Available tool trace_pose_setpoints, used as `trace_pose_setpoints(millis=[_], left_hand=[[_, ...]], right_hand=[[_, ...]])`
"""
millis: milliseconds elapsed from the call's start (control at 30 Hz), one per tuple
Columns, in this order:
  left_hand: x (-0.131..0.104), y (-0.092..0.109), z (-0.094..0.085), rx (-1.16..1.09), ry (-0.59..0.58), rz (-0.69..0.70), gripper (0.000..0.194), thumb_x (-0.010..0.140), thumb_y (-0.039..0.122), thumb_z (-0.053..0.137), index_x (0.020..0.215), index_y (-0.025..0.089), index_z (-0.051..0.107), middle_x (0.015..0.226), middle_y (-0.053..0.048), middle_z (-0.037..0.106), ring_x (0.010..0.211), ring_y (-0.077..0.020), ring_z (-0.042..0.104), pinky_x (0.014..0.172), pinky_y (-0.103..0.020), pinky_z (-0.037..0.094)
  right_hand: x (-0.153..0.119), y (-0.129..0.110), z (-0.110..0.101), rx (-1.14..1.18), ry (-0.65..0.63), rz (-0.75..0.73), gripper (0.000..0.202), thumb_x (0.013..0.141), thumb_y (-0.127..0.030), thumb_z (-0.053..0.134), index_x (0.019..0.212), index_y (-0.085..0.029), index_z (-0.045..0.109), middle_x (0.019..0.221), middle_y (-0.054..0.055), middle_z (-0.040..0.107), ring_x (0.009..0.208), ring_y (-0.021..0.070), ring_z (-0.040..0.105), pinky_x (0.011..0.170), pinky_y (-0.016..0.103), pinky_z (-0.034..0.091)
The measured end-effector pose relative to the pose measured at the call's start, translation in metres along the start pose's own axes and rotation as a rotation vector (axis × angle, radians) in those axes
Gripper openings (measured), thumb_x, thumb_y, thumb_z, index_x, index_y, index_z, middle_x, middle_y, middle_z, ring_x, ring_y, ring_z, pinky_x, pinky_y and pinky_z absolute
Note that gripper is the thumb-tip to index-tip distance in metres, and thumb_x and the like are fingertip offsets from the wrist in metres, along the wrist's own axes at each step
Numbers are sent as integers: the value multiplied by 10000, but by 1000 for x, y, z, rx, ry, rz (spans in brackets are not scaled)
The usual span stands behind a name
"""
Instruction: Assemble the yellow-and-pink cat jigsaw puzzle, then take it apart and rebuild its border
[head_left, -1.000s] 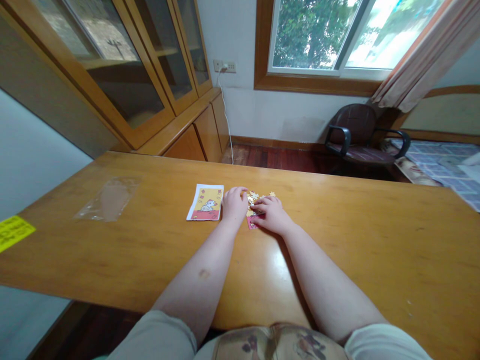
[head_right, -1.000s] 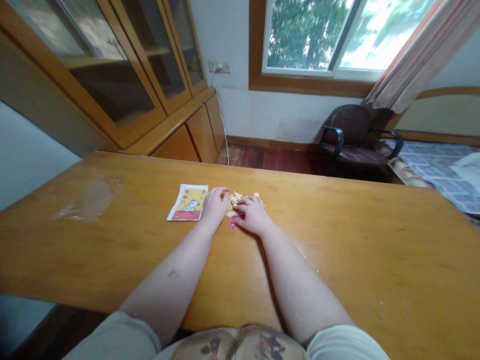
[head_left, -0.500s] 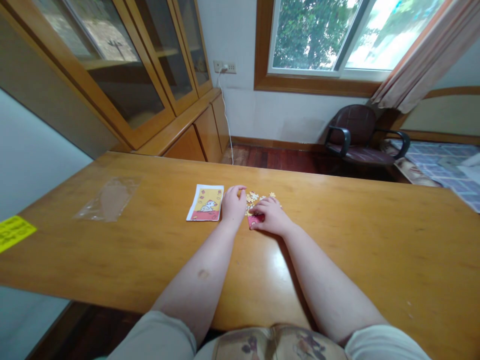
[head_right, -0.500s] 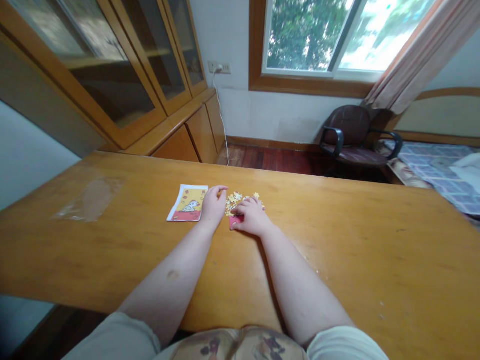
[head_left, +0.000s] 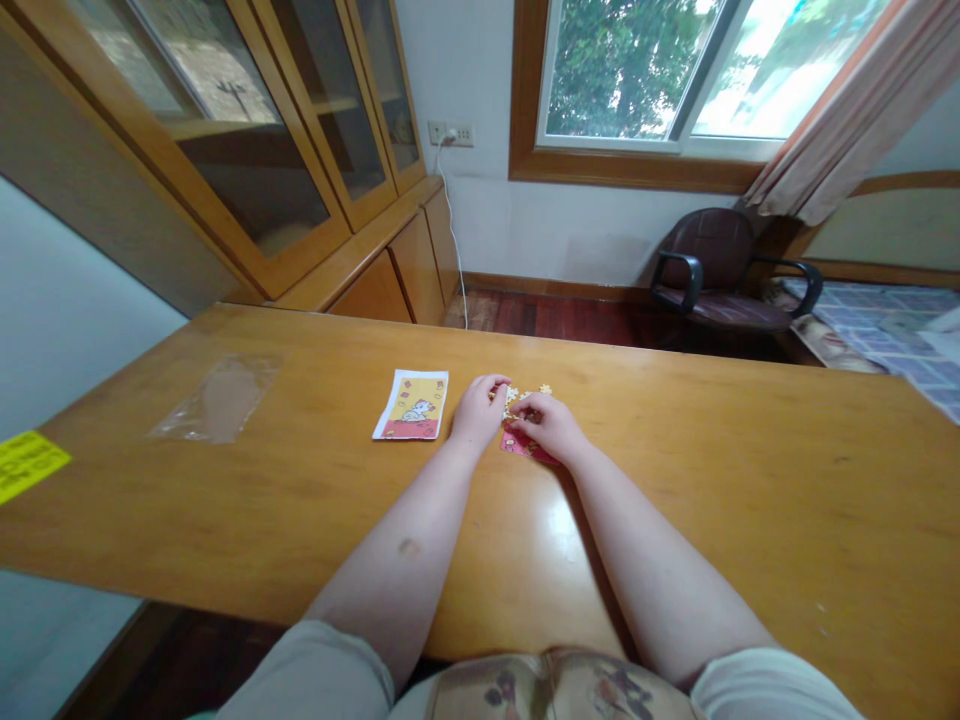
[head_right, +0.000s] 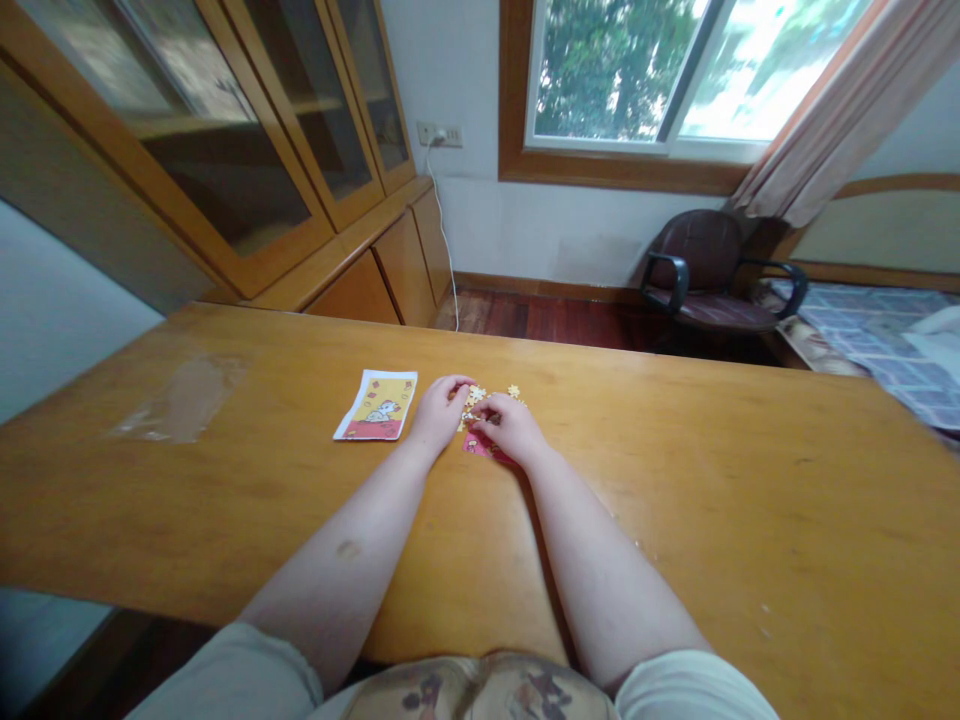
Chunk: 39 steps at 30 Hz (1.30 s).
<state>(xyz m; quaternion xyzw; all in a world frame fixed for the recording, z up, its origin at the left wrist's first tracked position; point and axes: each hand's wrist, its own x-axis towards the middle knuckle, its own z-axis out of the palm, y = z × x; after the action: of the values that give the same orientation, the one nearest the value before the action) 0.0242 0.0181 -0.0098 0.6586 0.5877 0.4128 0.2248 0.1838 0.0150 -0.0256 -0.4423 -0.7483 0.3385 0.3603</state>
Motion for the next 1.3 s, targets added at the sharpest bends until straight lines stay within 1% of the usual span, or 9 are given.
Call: trace_pose_setpoints(millis=[133, 267, 367, 467, 633, 900, 1033, 1167, 1300], left_hand=[[-2, 1, 3, -87, -87, 25, 233, 901, 251, 469, 1028, 172, 647, 1040, -64, 674, 982, -169, 612, 896, -301, 479], [-5, 5, 7, -181, -243, 56, 281, 850, 271, 568, 1105, 166, 620, 1082, -68, 668, 942, -162, 627, 853, -284, 503], [-6, 7, 9, -156, -273, 53, 228, 821, 246, 601, 1032, 172, 647, 980, -49, 689, 842, -157, 633, 790, -284, 514], [-4, 7, 9, -189, -225, 5, 164, 835, 237, 575, 959, 170, 659, 898, -37, 697, 786, -148, 632, 749, -277, 517], [-3, 5, 9, -276, -147, -68, 206, 820, 204, 578, 1010, 171, 648, 889, -34, 689, 780, -134, 634, 724, -253, 525], [-1, 0, 12, -293, -120, -69, 185, 820, 197, 573, 992, 172, 639, 856, -34, 670, 759, -131, 626, 697, -250, 525], [-1, -1, 13, -279, -149, -54, 181, 825, 190, 581, 997, 173, 636, 937, -46, 686, 820, -141, 643, 766, -276, 535], [-3, 0, 14, -245, -199, 16, 255, 809, 191, 617, 1062, 179, 633, 1079, -69, 663, 942, -161, 640, 870, -309, 521], [-3, -1, 13, -212, -215, 29, 204, 823, 212, 601, 1020, 184, 647, 1022, -52, 685, 927, -164, 642, 856, -302, 516]], right_hand=[[4, 3, -3, 204, 273, 135, 246, 654, -309, 726, 865, -192, 682, 793, 17, 653, 750, 162, 601, 746, 323, 486], [7, 3, -4, 409, 395, 202, 337, 611, -387, 751, 862, -183, 656, 772, 26, 657, 722, 165, 601, 708, 324, 506], [7, 2, -5, 441, 395, 216, 364, 597, -421, 763, 851, -187, 648, 747, 23, 654, 690, 158, 591, 675, 317, 507], [7, 1, -5, 439, 384, 227, 326, 613, -428, 754, 802, -190, 636, 722, 19, 648, 673, 157, 592, 673, 321, 510], [7, 4, -5, 447, 418, 250, 310, 621, -450, 738, 746, -202, 600, 715, 17, 648, 689, 170, 613, 695, 332, 526], [8, 7, -2, 439, 331, 250, 307, 618, -404, 738, 815, -186, 653, 784, 38, 695, 728, 176, 643, 737, 347, 534], [7, 9, -3, 395, 337, 245, 263, 658, -375, 703, 837, -184, 675, 810, 43, 707, 747, 179, 647, 760, 355, 534], [7, 10, -3, 392, 297, 186, 248, 680, -342, 681, 874, -188, 686, 889, 54, 712, 829, 191, 659, 817, 368, 529], [7, 8, -3, 375, 292, 189, 234, 656, -316, 695, 853, -191, 682, 874, 50, 709, 818, 190, 657, 813, 365, 528]])
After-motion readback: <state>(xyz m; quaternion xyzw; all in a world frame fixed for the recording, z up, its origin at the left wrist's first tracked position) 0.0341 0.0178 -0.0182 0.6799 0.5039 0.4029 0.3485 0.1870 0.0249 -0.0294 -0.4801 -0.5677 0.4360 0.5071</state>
